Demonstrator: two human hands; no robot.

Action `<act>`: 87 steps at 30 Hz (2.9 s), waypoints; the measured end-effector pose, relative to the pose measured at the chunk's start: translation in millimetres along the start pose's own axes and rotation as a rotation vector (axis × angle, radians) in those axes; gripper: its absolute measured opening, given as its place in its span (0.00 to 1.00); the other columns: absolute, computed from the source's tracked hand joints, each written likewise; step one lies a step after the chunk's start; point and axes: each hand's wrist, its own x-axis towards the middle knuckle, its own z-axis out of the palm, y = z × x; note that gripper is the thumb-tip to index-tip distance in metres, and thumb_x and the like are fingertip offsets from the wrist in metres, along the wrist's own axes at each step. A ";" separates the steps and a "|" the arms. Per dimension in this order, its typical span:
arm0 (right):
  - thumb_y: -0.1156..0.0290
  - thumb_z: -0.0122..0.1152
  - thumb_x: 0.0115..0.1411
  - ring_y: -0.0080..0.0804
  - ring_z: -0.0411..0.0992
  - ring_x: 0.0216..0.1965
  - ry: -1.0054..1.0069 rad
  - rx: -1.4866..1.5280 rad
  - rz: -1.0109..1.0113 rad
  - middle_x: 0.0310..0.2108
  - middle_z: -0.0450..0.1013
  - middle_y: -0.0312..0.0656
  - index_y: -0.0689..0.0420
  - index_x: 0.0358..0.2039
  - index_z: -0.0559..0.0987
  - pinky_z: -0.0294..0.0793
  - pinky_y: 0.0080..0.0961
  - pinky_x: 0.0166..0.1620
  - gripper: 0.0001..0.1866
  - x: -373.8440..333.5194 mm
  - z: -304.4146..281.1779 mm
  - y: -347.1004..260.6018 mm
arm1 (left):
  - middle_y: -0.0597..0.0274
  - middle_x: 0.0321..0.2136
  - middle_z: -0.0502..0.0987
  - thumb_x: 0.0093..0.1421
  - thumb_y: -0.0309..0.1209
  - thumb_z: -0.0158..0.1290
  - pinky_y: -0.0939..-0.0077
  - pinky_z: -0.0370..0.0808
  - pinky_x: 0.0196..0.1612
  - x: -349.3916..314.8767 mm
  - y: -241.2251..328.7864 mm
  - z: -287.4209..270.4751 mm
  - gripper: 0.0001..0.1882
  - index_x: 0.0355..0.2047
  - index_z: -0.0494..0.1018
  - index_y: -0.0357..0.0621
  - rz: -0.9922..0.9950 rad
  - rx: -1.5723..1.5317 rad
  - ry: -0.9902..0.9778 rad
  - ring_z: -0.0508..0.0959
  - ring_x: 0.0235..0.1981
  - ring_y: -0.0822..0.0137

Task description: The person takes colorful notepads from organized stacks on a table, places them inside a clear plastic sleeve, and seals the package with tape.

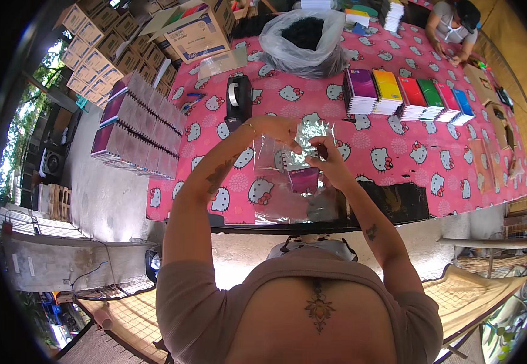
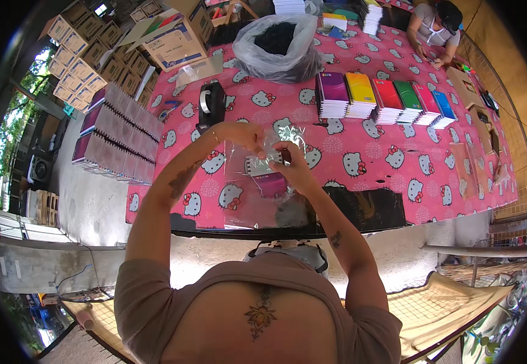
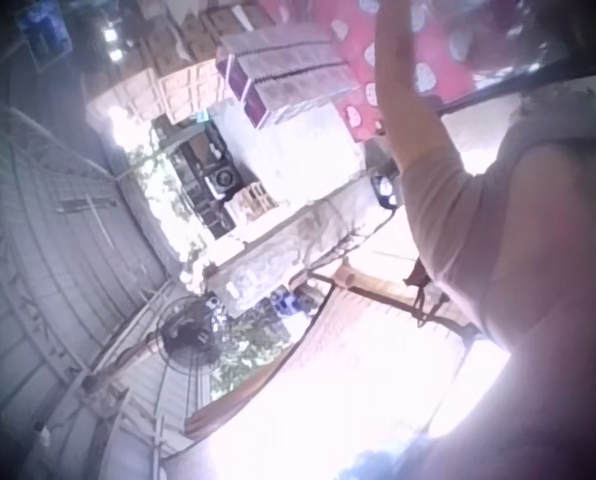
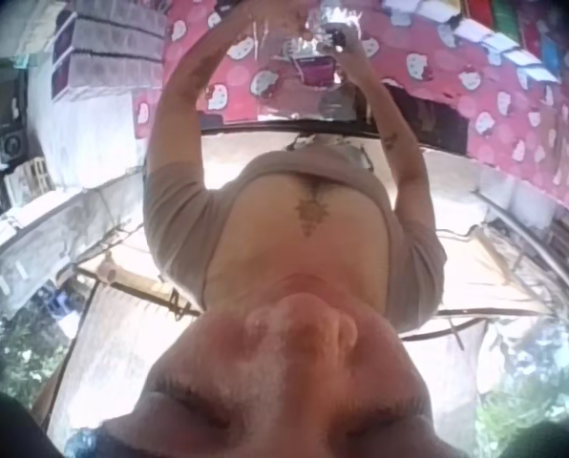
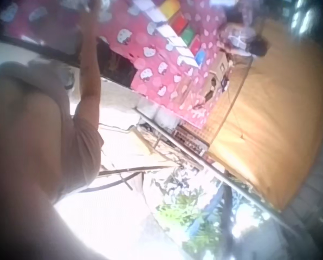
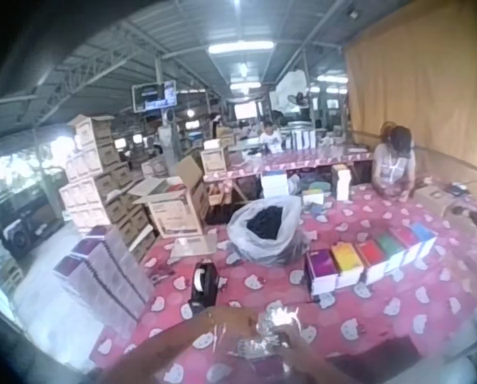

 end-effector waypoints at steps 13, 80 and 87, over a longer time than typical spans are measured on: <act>0.77 0.54 0.61 0.47 0.71 0.48 0.165 -0.937 -0.262 0.46 0.71 0.48 0.58 0.45 0.77 0.70 0.39 0.50 0.12 -53.1 -3.6 88.3 | 0.57 0.53 0.72 0.43 0.40 0.75 0.64 0.73 0.53 -68.1 22.5 201.3 0.42 0.57 0.68 0.41 0.069 -0.565 1.311 0.74 0.51 0.62; 0.83 0.59 0.50 0.44 0.72 0.52 0.410 -0.666 -0.426 0.42 0.77 0.43 0.54 0.41 0.81 0.65 0.44 0.58 0.17 -9.0 -489.2 -71.5 | 0.52 0.49 0.78 0.59 0.26 0.52 0.44 0.64 0.62 261.4 230.6 -21.6 0.24 0.57 0.71 0.43 -0.134 0.381 1.211 0.78 0.52 0.52; 0.92 0.54 0.43 0.44 0.73 0.54 -0.152 -0.714 -0.371 0.49 0.78 0.43 0.56 0.32 0.82 0.67 0.34 0.60 0.19 -82.0 -486.6 3.9 | 0.50 0.41 0.80 0.57 0.16 0.53 0.60 0.78 0.43 202.9 347.9 7.8 0.21 0.52 0.74 0.40 0.240 0.138 1.493 0.80 0.38 0.50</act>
